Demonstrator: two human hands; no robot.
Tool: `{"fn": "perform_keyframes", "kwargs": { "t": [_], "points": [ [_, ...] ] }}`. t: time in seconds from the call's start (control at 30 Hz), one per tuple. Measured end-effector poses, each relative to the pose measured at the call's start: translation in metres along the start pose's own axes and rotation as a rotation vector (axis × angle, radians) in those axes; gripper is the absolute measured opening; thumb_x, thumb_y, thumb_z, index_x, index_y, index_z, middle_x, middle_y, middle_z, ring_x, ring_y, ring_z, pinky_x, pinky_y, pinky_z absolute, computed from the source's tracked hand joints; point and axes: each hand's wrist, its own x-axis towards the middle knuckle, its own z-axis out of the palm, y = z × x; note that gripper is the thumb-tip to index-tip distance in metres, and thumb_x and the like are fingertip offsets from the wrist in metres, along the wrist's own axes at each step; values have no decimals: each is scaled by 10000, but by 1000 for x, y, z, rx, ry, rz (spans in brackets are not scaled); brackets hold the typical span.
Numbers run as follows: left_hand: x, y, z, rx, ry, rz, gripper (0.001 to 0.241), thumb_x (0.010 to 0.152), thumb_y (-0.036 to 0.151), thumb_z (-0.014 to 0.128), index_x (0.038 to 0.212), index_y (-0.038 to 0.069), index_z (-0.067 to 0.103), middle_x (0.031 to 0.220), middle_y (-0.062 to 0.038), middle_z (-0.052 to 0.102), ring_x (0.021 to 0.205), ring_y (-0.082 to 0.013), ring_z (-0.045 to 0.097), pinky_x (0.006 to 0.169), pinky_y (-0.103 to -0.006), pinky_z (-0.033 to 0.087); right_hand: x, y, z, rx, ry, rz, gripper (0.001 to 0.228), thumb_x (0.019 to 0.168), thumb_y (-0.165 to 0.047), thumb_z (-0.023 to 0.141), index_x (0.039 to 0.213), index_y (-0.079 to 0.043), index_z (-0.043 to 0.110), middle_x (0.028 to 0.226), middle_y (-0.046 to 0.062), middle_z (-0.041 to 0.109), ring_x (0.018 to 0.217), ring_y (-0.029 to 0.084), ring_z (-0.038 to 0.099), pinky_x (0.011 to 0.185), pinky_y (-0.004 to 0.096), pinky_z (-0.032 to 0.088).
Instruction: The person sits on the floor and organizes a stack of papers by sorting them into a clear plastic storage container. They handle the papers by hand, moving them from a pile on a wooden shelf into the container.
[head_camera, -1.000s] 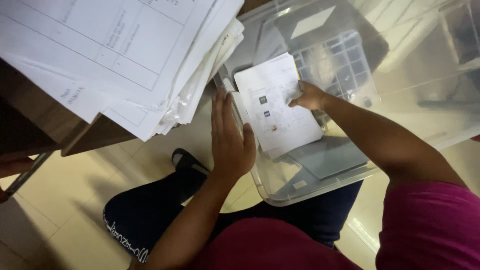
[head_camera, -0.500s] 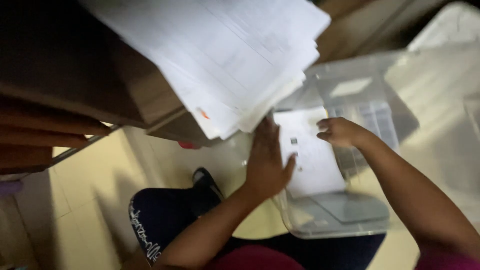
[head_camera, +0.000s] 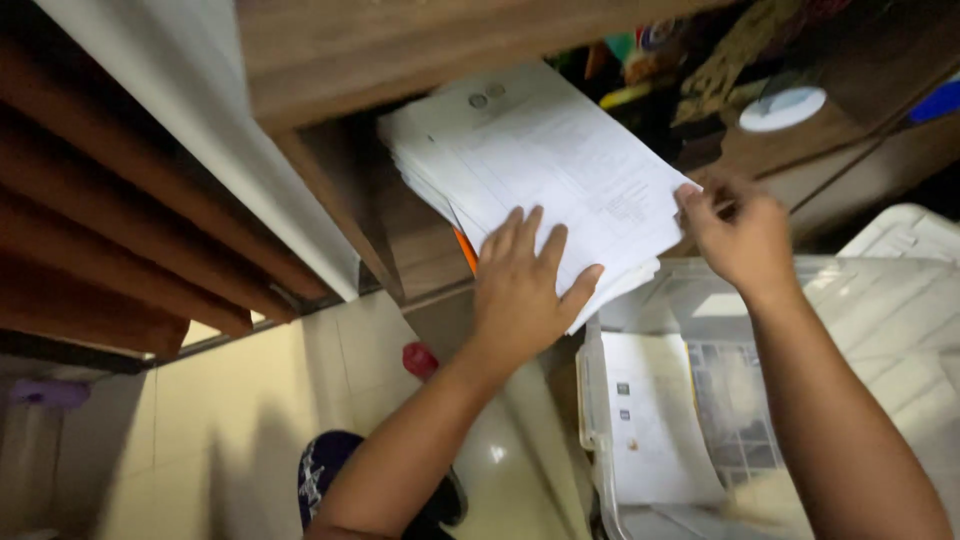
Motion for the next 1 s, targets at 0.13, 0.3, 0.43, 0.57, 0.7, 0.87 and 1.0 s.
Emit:
{"fn": "perform_keyframes", "kwargs": {
  "t": [0.13, 0.3, 0.43, 0.57, 0.7, 0.87, 1.0],
  "points": [
    [-14, -9, 23, -48, 32, -31, 477, 1004, 384, 615, 1270, -3, 696, 1430, -291, 585, 1403, -473, 503, 1187, -559, 361, 9, -8, 5, -45, -65, 152, 279, 983, -244, 784, 937, 27, 737, 756, 125, 703, 653, 162, 601, 610, 331, 492],
    [-17, -5, 19, -122, 43, -35, 545, 969, 361, 619, 1315, -60, 629, 1461, -333, 553, 1445, -489, 433, 1204, -594, 276, 6, -7, 6, -26, 3, 46, 218, 997, -168, 743, 962, 48, 741, 797, 110, 726, 675, 149, 682, 636, 301, 523],
    [-41, -11, 25, -241, 213, 35, 478, 981, 327, 598, 1287, -40, 616, 1419, -314, 608, 1390, -458, 526, 1187, -615, 338, -7, -7, -15, 166, 52, 142, 221, 1037, -144, 711, 990, 72, 701, 832, 100, 726, 725, 141, 692, 669, 274, 541],
    [-87, 7, 26, -637, 275, 48, 309, 1045, 228, 557, 1199, -33, 611, 1129, -191, 670, 1033, -320, 643, 938, -490, 533, -43, -19, -42, 320, 57, 273, 204, 1051, -109, 666, 977, 81, 677, 849, 113, 714, 742, 159, 691, 706, 289, 563],
    [-138, 37, 53, -1356, -107, -624, 272, 1048, 175, 625, 1191, -52, 583, 967, -144, 617, 810, -236, 544, 728, -422, 469, -105, -5, -63, 495, 106, 415, 191, 1055, -78, 634, 977, 93, 669, 862, 124, 697, 758, 180, 661, 750, 313, 555],
    [-126, 55, 59, -1779, -47, -695, 420, 1008, 158, 600, 1339, -5, 400, 1184, -143, 616, 1059, -227, 613, 928, -385, 498, -203, 73, -81, 659, 169, 467, 200, 1079, -68, 627, 991, 110, 649, 864, 144, 695, 811, 202, 648, 795, 328, 529],
    [-117, 69, 74, -1745, -154, -738, 576, 996, 120, 592, 1482, -25, 320, 1406, -176, 503, 1277, -214, 491, 1112, -387, 396, -258, 82, -84, 525, 144, 481, 191, 1034, -71, 612, 1050, 101, 693, 889, 165, 724, 806, 213, 649, 785, 338, 530]
  ]
}}
